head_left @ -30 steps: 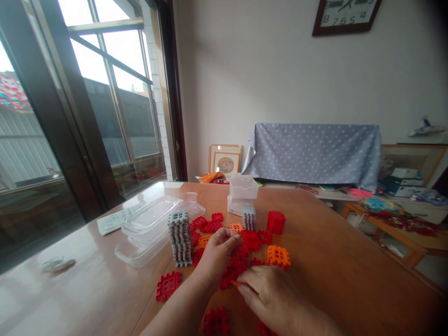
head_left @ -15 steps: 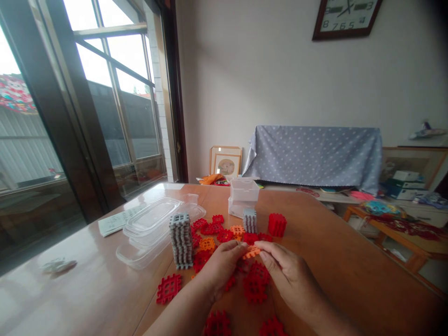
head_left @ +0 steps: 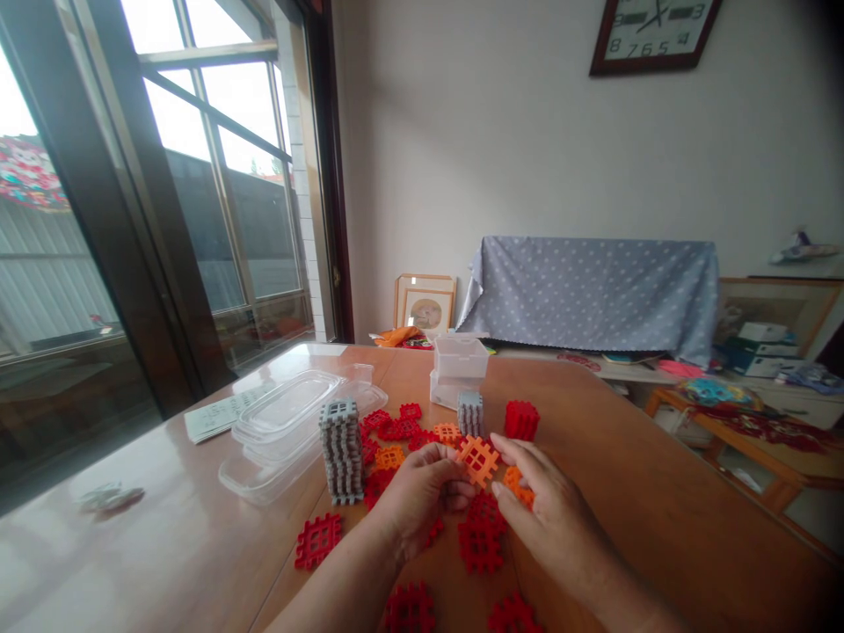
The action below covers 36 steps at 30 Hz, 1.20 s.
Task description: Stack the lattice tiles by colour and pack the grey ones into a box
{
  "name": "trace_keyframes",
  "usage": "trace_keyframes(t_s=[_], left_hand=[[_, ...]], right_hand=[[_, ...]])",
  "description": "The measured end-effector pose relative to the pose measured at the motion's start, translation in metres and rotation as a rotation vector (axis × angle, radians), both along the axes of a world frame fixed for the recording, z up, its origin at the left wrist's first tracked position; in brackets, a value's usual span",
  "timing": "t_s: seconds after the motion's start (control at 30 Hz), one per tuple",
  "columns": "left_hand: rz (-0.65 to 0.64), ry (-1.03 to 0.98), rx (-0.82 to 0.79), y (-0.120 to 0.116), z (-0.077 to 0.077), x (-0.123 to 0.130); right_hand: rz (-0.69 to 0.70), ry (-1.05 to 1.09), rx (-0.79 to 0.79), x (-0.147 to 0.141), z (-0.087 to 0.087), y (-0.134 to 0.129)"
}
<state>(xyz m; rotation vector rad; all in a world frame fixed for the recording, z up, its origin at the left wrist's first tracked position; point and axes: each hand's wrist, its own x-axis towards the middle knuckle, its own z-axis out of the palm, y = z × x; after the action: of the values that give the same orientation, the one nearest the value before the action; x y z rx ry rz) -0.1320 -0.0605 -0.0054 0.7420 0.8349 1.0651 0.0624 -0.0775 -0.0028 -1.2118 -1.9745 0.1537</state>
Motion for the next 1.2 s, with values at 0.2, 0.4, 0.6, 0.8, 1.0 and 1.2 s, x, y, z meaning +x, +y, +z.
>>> trace_keyframes(t_s=[0.2, 0.4, 0.6, 0.8, 1.0, 1.2], left_hand=[[-0.067, -0.014, 0.003, -0.002, -0.002, 0.002], [-0.194, 0.101, 0.117, -0.013, 0.003, 0.004], [-0.126, 0.180, 0.231, -0.017, 0.006, 0.008], [-0.078, 0.063, 0.054, -0.012, -0.002, 0.015], [-0.099, -0.020, -0.018, -0.012, -0.003, 0.016], [-0.128, 0.091, 0.065, -0.016, 0.003, 0.013]], right_hand=[[-0.019, 0.160, -0.125, -0.002, -0.003, 0.001], [0.089, 0.285, -0.193, 0.001, 0.006, -0.002], [0.145, 0.306, -0.274, -0.003, 0.005, -0.003], [-0.038, 0.086, -0.004, -0.004, 0.000, -0.002], [-0.031, -0.049, 0.023, -0.005, -0.002, -0.001], [-0.044, -0.052, 0.018, 0.021, 0.003, 0.009]])
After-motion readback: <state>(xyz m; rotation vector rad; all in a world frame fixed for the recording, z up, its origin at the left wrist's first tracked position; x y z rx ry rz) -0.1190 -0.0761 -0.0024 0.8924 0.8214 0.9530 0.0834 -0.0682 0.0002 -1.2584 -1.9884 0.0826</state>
